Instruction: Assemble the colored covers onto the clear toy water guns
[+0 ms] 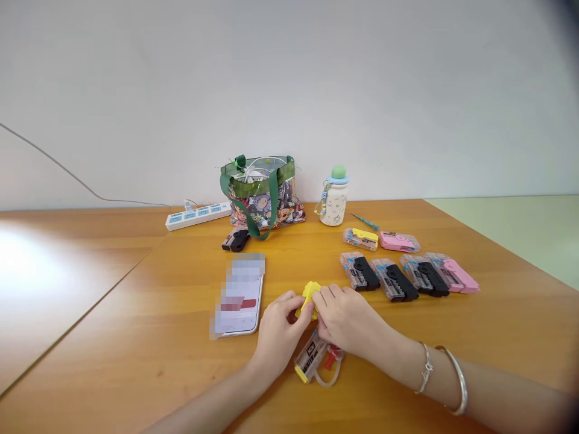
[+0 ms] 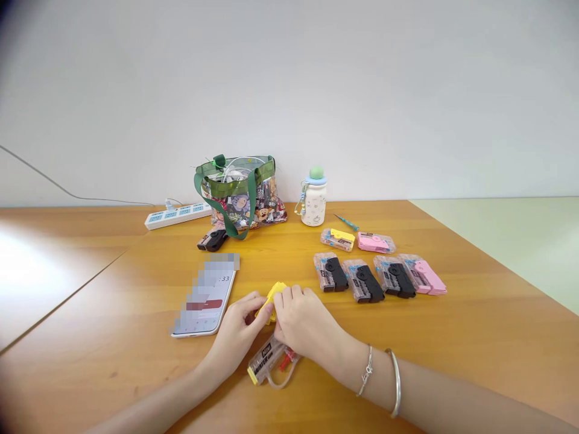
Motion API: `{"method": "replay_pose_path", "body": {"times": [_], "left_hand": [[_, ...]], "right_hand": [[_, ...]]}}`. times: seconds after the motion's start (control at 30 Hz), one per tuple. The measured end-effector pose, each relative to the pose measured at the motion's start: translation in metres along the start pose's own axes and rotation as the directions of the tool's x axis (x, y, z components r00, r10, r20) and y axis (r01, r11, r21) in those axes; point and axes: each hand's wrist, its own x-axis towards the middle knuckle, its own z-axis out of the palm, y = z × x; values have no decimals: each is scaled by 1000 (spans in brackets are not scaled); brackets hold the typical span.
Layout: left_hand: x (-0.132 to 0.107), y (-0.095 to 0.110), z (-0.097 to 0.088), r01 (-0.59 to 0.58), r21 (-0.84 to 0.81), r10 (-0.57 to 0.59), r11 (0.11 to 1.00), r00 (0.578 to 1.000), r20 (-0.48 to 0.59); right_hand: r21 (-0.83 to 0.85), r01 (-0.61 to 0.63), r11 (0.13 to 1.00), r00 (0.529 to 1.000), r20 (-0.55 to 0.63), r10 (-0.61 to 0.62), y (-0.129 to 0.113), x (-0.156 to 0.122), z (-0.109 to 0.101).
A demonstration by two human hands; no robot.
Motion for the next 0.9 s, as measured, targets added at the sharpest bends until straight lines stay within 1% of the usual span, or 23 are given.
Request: {"method": "replay_pose_path", "body": {"times": [0.27,0.37,0.53,0.63,0.7,0.8,0.9], "left_hand": [[3,-3,-1,18,-19,-18,1000,1000,-10],[3,-3,0,7,-16,-7,1000,1000,-1],[2,-1,0,-4,-53,5,999,1000,15],[2,-2,-1,-13,-82,16,997,999,28],[3,-2,-1,-18,-96,22,995,999,38],[3,0,-2,-5,-118,11,993,998,55],[3,1,-3,5,-122,4,993,998,69]], "right_hand": [[18,1,1000,1000,-12,-1,-2,5,7],[62,-40,997,999,-21,42,-1,8,8],[168,-91,981,994,-38,99,6,11,0],[280,-87,956,992,-65,110,16,3,-2],[334,-92,938,984,-112,137,25,-6,0],[281,-139,950,967,-167,191,39,-23,7],[224,-200,954,964,-129,233,49,-35,13]]}}
